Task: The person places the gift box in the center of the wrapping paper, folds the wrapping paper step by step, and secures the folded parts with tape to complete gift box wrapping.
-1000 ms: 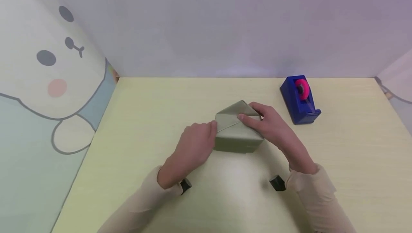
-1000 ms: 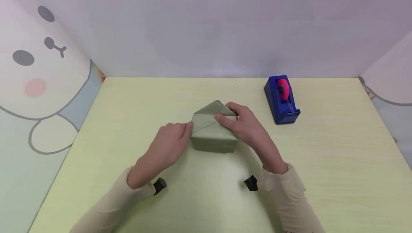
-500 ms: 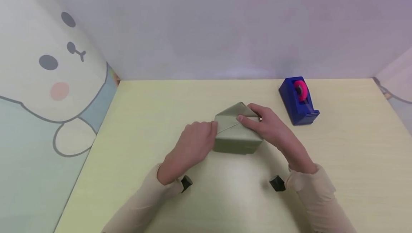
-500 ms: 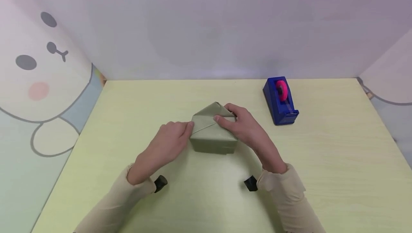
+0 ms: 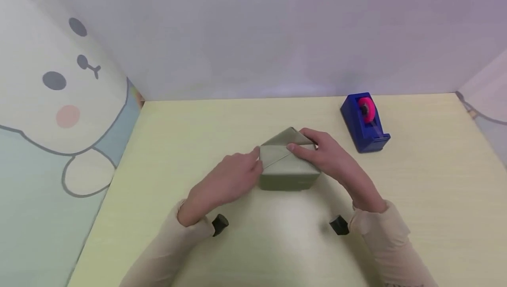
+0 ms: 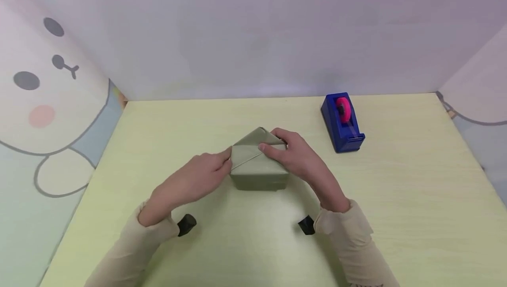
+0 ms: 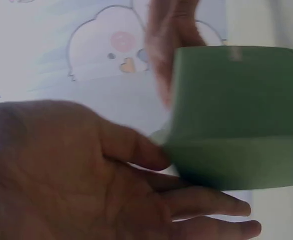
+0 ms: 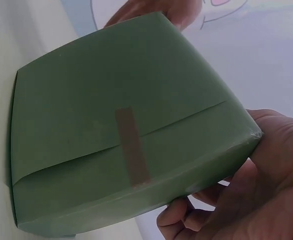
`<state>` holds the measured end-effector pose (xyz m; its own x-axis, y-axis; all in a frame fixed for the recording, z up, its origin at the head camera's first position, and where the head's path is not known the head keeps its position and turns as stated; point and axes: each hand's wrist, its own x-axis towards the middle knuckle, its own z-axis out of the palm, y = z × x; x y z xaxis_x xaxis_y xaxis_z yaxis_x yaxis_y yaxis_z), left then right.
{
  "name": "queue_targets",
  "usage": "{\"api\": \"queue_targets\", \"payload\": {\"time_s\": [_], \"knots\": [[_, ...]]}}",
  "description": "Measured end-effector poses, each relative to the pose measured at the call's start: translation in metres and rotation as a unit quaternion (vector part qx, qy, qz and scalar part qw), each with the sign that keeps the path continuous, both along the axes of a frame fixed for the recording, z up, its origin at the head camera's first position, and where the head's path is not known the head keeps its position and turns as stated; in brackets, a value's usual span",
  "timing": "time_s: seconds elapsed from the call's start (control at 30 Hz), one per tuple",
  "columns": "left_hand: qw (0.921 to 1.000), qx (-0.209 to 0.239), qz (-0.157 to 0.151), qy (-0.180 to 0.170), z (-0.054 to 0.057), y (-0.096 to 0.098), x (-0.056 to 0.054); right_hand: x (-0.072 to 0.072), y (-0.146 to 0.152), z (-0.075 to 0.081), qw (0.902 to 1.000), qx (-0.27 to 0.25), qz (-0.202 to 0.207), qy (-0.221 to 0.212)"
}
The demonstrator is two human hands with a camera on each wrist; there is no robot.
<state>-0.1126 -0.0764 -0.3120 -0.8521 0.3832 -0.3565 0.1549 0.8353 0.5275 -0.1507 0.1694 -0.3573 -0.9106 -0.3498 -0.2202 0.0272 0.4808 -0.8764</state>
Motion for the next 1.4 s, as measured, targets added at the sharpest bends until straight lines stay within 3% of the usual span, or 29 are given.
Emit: {"api": "queue_targets", "payload": {"time_s": [0.1, 0.23, 0.33, 0.43, 0.53, 0.63, 1.0, 1.2, 1.3, 1.4], "knots": [[0.9985, 0.055, 0.006, -0.003, 0.002, 0.000, -0.014, -0.001, 0.002, 0.002, 1.0000, 0.004, 0.002, 0.001], [0.9863, 0.164, -0.003, 0.009, -0.022, 0.008, -0.036, -0.001, 0.002, 0.000, 1.0000, 0.004, 0.003, 0.001], [0.9722, 0.234, 0.012, -0.007, -0.042, 0.013, -0.044, 0.000, 0.000, -0.001, 1.0000, 0.001, 0.004, 0.008], [0.9544, 0.294, 0.047, -0.025, -0.054, 0.013, -0.046, 0.000, -0.002, -0.002, 0.9995, -0.004, 0.003, 0.031], [0.9336, 0.347, 0.074, -0.051, -0.061, 0.012, -0.045, 0.001, -0.005, 0.000, 0.9979, -0.004, -0.004, 0.064], [0.9201, 0.377, 0.082, -0.066, -0.064, 0.012, -0.045, 0.002, -0.007, 0.001, 0.9953, 0.004, -0.017, 0.096], [0.9259, 0.368, 0.078, -0.039, -0.064, 0.013, -0.045, 0.008, 0.002, 0.014, 0.9823, 0.028, -0.069, 0.172], [0.9217, 0.378, 0.080, -0.037, -0.064, 0.014, -0.045, 0.009, 0.015, 0.021, 0.9762, 0.009, -0.106, 0.189], [0.9202, 0.382, 0.077, -0.033, -0.064, 0.014, -0.045, 0.008, 0.015, 0.020, 0.9744, 0.003, -0.094, 0.204], [0.9206, 0.385, 0.062, -0.025, -0.065, 0.014, -0.046, 0.006, 0.004, 0.020, 0.9775, 0.018, -0.046, 0.205]]}}
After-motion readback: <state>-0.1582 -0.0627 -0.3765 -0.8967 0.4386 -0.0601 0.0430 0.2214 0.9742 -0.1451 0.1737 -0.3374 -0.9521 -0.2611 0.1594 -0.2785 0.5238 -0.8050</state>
